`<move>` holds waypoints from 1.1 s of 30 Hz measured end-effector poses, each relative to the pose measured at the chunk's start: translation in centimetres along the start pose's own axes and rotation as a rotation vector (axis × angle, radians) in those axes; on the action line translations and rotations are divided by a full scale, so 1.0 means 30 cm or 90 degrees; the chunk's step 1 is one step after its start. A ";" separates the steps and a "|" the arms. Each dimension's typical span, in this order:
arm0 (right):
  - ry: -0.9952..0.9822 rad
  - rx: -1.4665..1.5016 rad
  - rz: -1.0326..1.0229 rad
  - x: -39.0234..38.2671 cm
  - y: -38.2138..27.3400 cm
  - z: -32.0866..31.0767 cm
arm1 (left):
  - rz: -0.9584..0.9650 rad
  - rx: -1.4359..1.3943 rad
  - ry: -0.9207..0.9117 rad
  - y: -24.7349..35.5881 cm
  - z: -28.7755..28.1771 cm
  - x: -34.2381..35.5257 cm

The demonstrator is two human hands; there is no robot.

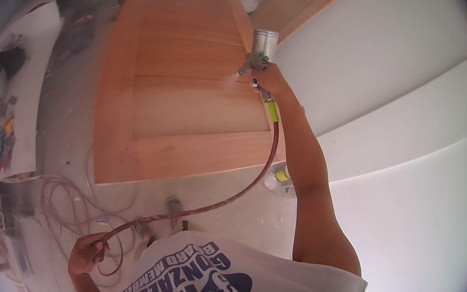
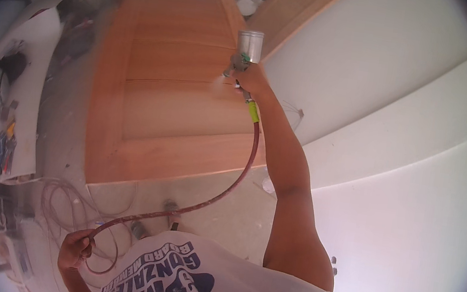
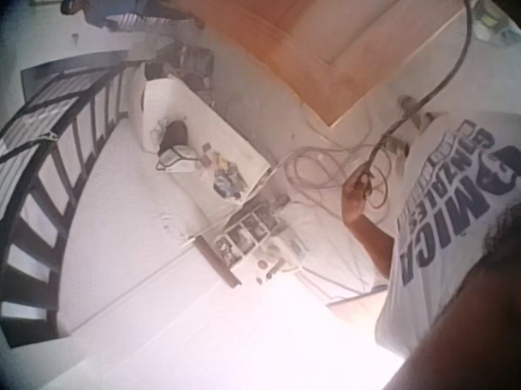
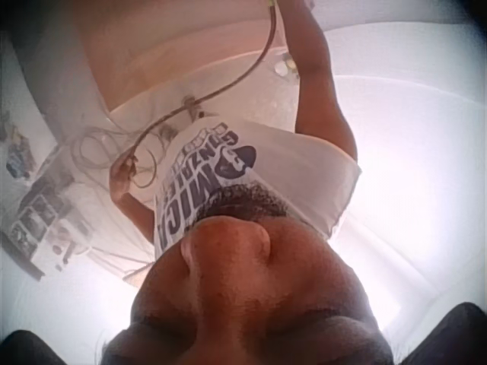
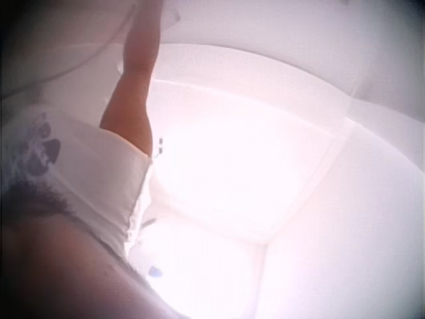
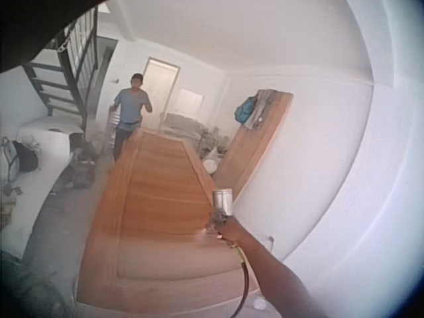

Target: The person prepares a spray gun and applies a finish to a large wooden door laid horizontally on supports. They move along the door to cover its surface, then set the spray gun down and pick up a wooden stick and a brush, placing them on a nearby table.

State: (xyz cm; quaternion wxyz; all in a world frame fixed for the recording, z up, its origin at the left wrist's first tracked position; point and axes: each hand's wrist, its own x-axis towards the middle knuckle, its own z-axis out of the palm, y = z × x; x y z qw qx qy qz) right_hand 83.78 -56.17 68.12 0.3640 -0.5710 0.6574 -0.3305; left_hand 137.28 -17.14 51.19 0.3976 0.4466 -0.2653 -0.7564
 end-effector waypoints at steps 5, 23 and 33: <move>-0.092 0.022 -0.022 0.021 -0.198 0.365 | 0.017 -0.083 0.044 -0.126 -0.148 -0.157; -0.266 0.128 -0.044 -0.083 -0.406 0.667 | 0.076 -0.119 0.113 -0.221 -0.164 -0.415; -0.012 -0.046 -0.011 -0.067 0.085 -0.117 | -0.024 -0.052 -0.010 -0.192 0.225 -0.080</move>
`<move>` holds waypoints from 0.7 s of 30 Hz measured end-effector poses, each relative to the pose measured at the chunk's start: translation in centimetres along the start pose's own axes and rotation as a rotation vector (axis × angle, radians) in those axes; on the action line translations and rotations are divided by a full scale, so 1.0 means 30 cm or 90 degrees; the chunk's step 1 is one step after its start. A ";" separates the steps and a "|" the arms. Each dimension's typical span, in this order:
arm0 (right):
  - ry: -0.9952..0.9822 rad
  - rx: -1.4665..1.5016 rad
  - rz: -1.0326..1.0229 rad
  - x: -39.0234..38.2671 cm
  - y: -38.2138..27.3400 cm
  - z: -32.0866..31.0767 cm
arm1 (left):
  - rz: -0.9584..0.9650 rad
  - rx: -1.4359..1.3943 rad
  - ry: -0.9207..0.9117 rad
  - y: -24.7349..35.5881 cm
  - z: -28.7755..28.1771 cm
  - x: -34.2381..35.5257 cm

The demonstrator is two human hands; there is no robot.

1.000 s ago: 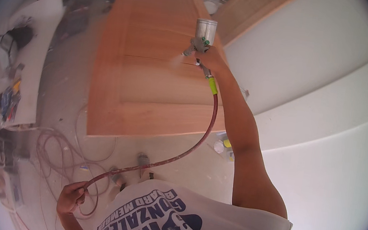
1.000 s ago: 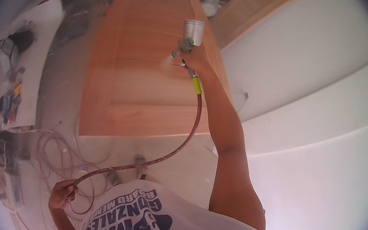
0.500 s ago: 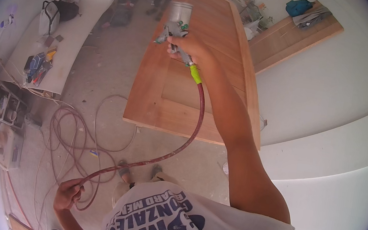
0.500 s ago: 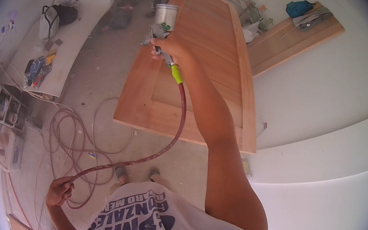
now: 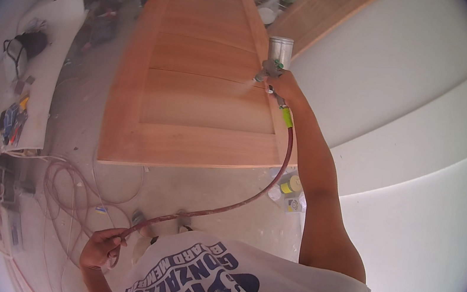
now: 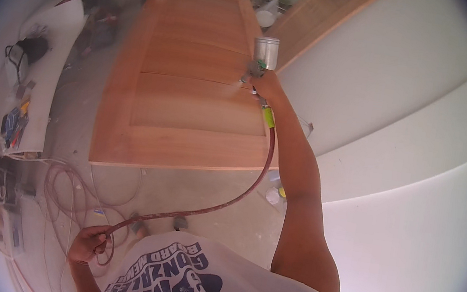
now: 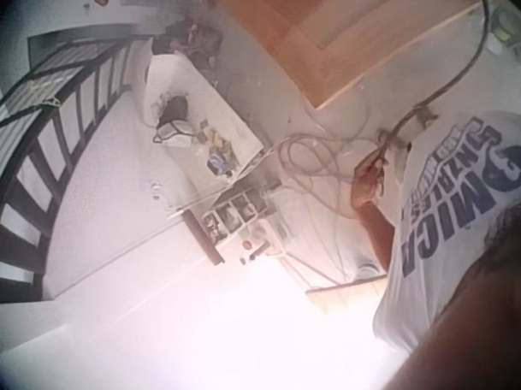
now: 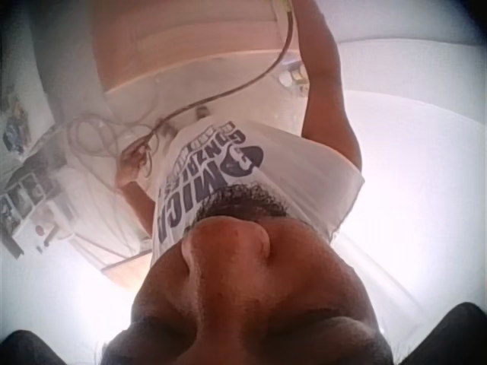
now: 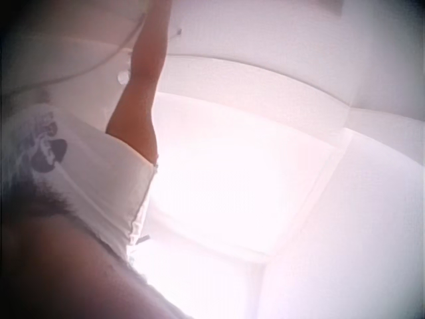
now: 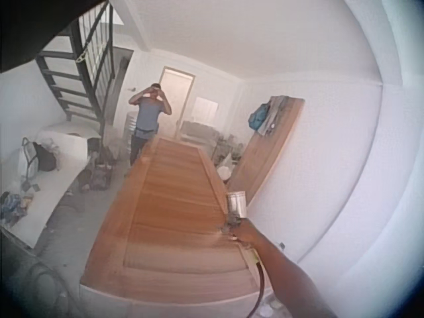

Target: The person prepares a spray gun and applies a finish to a large wooden door laid horizontally on supports. They move along the door to cover its surface, then set the spray gun down and pick up a wooden stick and a brush, placing them on a nearby table.

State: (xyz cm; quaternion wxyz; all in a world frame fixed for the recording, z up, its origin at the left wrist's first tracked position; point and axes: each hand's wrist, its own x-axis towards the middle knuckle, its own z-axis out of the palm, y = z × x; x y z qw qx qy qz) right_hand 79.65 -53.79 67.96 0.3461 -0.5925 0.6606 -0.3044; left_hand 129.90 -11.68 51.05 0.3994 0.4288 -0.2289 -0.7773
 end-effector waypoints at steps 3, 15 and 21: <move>0.050 -0.022 0.042 -0.001 0.140 -0.178 | -0.020 0.040 -0.030 -0.023 0.123 0.094; 0.208 -0.079 0.093 -0.028 0.451 -0.474 | -0.028 0.108 -0.050 -0.019 0.295 0.176; 0.080 0.040 0.025 -0.101 0.209 -0.159 | 0.000 0.099 0.021 -0.004 0.146 0.005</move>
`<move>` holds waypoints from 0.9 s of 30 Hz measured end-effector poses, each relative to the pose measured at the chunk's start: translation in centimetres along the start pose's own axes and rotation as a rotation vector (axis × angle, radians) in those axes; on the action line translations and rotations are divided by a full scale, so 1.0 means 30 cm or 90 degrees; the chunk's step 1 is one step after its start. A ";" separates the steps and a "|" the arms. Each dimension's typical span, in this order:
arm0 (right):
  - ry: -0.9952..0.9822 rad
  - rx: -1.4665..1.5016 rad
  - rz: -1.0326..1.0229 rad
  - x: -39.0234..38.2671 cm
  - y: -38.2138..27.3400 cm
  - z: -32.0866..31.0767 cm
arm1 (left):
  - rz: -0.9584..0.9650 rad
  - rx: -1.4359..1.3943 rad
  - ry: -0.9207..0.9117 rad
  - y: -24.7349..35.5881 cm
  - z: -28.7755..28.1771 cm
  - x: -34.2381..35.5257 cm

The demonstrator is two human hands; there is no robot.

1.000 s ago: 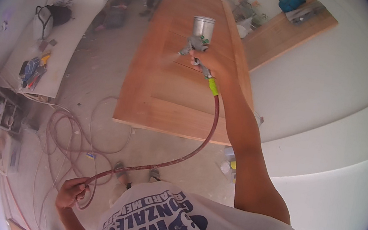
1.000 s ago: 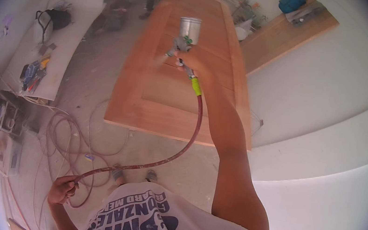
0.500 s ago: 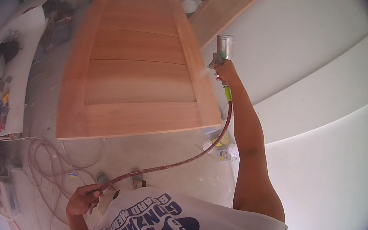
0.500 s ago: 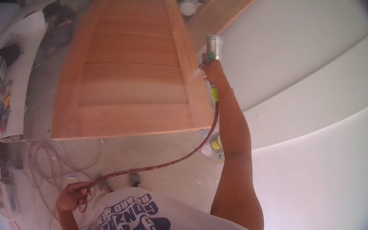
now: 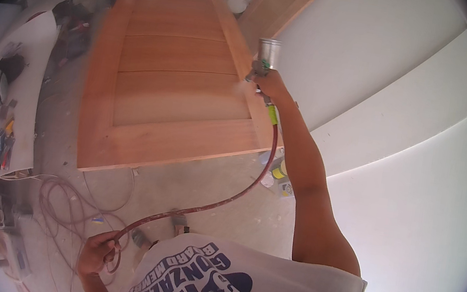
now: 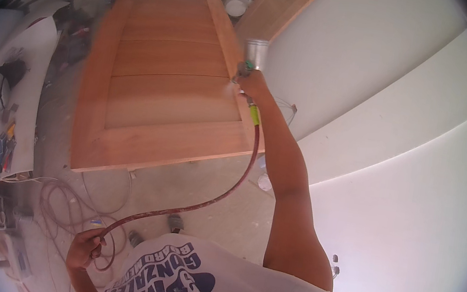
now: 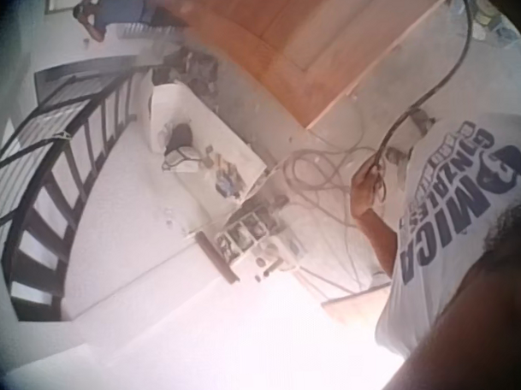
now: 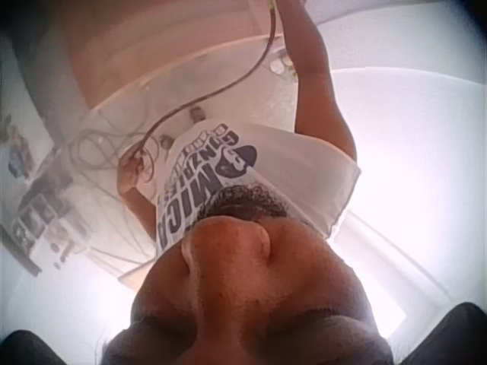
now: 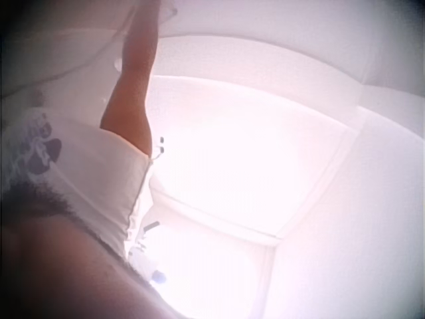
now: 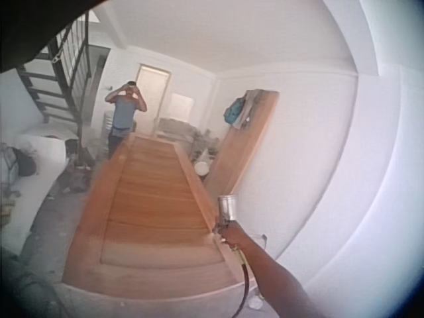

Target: The person prepares a spray gun and applies a finish to a large wooden door laid horizontally on supports. They move along the door to cover its surface, then set the spray gun down and pick up a wooden stick and a brush, placing them on a nearby table.

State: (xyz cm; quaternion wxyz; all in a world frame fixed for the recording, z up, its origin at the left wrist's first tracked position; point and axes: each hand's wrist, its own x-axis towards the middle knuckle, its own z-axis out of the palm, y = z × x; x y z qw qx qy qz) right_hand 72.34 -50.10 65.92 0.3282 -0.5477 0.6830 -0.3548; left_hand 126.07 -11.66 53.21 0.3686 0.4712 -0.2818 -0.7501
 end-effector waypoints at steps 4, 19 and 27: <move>-0.062 0.036 -0.023 -0.042 -0.193 0.280 | 0.041 -0.020 0.040 -0.062 -0.156 -0.153; -0.405 0.208 -0.061 -0.249 -0.851 1.226 | 0.122 -0.179 0.208 -0.241 -0.403 -0.584; -0.322 0.102 -0.040 -0.205 -0.612 0.917 | 0.083 -0.128 0.108 -0.187 -0.374 -0.481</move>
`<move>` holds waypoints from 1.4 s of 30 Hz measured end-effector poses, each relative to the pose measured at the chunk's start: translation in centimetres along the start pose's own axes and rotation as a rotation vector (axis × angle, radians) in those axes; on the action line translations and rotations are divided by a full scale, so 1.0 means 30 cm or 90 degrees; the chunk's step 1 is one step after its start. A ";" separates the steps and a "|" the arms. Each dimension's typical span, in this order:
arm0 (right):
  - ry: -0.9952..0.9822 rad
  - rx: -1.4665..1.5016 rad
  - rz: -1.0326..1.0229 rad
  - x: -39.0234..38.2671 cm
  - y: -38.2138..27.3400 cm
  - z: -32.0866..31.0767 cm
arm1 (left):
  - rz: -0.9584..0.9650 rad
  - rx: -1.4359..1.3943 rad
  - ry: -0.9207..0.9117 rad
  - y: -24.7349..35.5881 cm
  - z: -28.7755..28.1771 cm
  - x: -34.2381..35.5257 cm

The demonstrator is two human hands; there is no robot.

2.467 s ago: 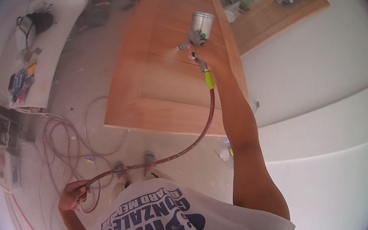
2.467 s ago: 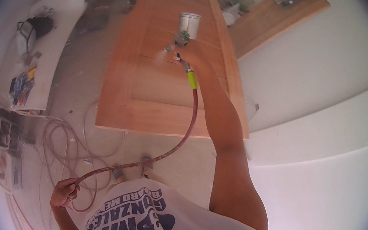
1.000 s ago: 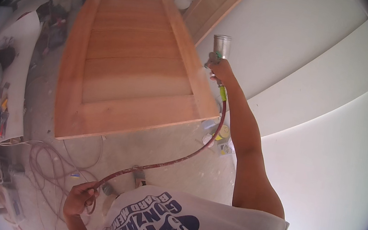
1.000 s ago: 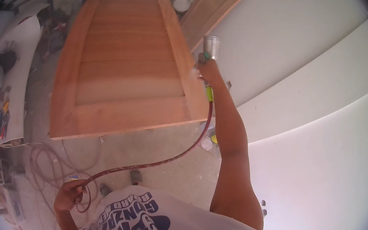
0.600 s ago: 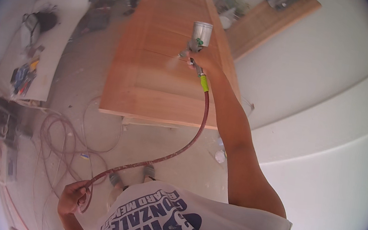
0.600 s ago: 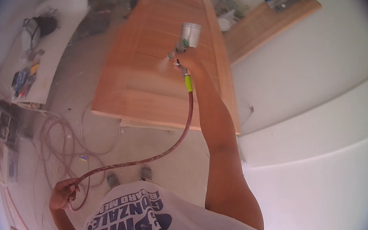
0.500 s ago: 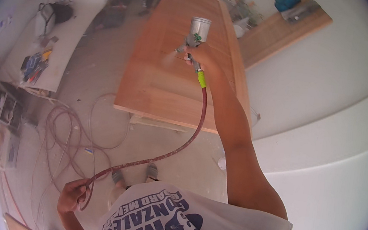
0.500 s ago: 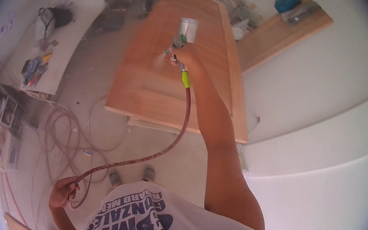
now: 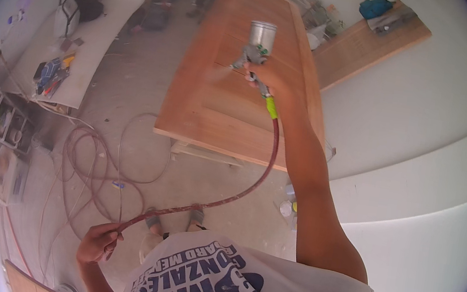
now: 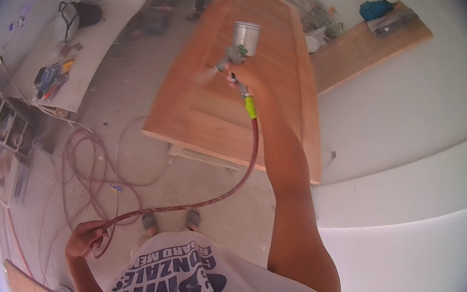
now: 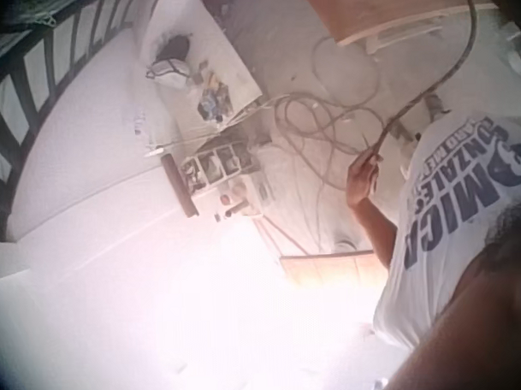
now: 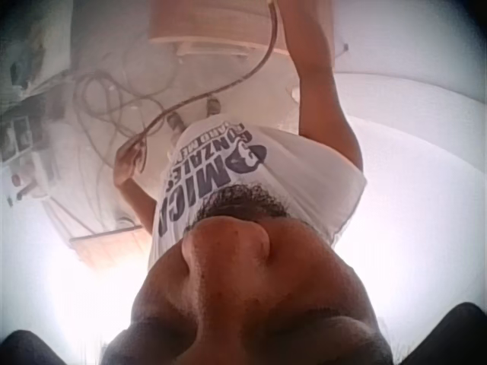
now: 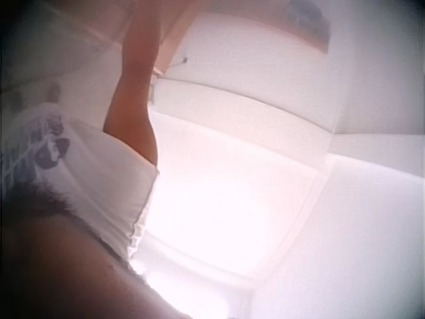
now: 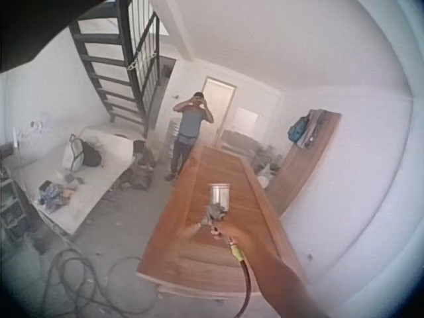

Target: The person prepares a spray gun and applies a finish to a large wooden door laid horizontally on supports. They move along the door to cover its surface, then set the spray gun down and pick up a wooden stick and a brush, placing them on a nearby table.

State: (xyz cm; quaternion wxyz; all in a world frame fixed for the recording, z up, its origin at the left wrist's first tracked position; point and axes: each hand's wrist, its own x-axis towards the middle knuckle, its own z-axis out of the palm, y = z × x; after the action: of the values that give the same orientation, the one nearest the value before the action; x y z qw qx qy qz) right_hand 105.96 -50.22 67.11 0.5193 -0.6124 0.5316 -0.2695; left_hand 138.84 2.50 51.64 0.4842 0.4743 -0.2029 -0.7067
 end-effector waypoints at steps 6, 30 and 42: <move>0.189 -0.107 0.010 -0.239 0.189 -0.486 | -0.080 0.054 -0.094 0.030 0.178 0.231; 0.322 -0.127 0.061 -0.498 0.415 -0.870 | -0.081 0.134 -0.178 0.086 0.371 0.416; 0.048 0.025 -0.024 -0.118 0.003 -0.040 | 0.021 0.041 -0.003 0.039 -0.013 0.035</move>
State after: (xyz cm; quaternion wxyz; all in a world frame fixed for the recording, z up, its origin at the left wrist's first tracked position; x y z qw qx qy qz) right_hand 103.86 -47.35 68.20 0.5061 -0.6011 0.5338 -0.3124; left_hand 139.67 1.11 51.83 0.4794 0.4846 -0.2347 -0.6930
